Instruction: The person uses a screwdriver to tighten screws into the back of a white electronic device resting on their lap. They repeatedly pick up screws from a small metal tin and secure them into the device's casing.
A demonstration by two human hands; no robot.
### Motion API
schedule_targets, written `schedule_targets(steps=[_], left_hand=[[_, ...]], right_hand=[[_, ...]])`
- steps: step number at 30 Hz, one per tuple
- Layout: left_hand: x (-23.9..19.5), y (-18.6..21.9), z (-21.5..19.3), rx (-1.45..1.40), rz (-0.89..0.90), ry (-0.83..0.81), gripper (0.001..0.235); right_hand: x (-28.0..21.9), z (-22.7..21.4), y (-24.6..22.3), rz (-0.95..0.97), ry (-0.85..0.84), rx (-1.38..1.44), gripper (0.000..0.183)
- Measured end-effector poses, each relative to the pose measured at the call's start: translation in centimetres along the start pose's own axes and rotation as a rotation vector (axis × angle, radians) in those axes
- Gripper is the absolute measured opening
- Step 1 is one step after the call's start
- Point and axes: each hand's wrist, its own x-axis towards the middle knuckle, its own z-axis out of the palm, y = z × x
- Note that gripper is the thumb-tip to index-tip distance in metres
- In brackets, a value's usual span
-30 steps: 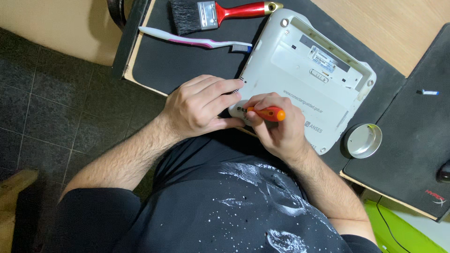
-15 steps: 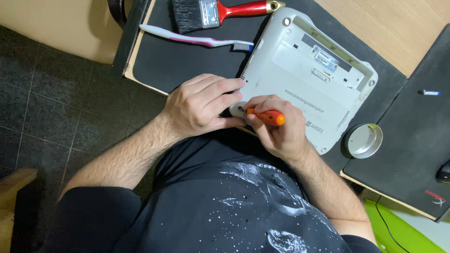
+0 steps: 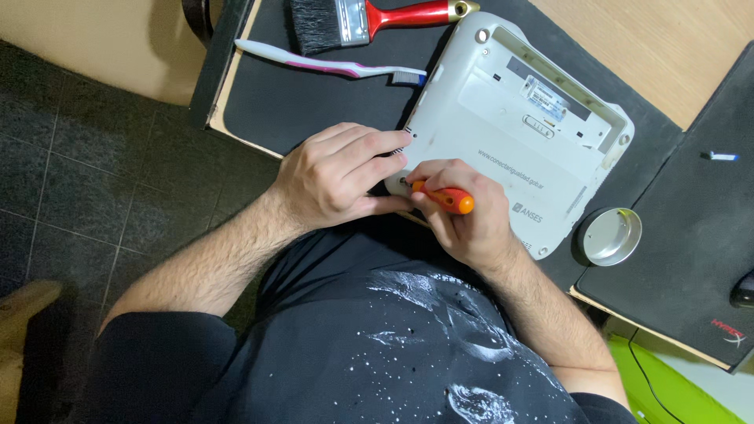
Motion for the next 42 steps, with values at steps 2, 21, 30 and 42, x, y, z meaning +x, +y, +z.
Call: schedule_targets(steps=[2,21,30,42], left_hand=[[-0.08,-0.03,0.02,-0.005,-0.002,0.001,0.055],[0.04,0.01,-0.27,-0.003,0.000,-0.013,0.055],[0.05,-0.01,-0.36,-0.020,-0.006,-0.018,0.056],[0.11,0.07,-0.40,-0.023,-0.016,-0.012,0.055]], right_hand=[[0.16,0.02,-0.42,-0.008,0.008,0.013,0.021],[-0.30,-0.18,0.12,-0.002,0.020,0.012,0.022],[-0.30,-0.03,0.25,0.011,0.008,0.023,0.022],[0.38,-0.22,-0.43,0.010,0.013,-0.039,0.026]])
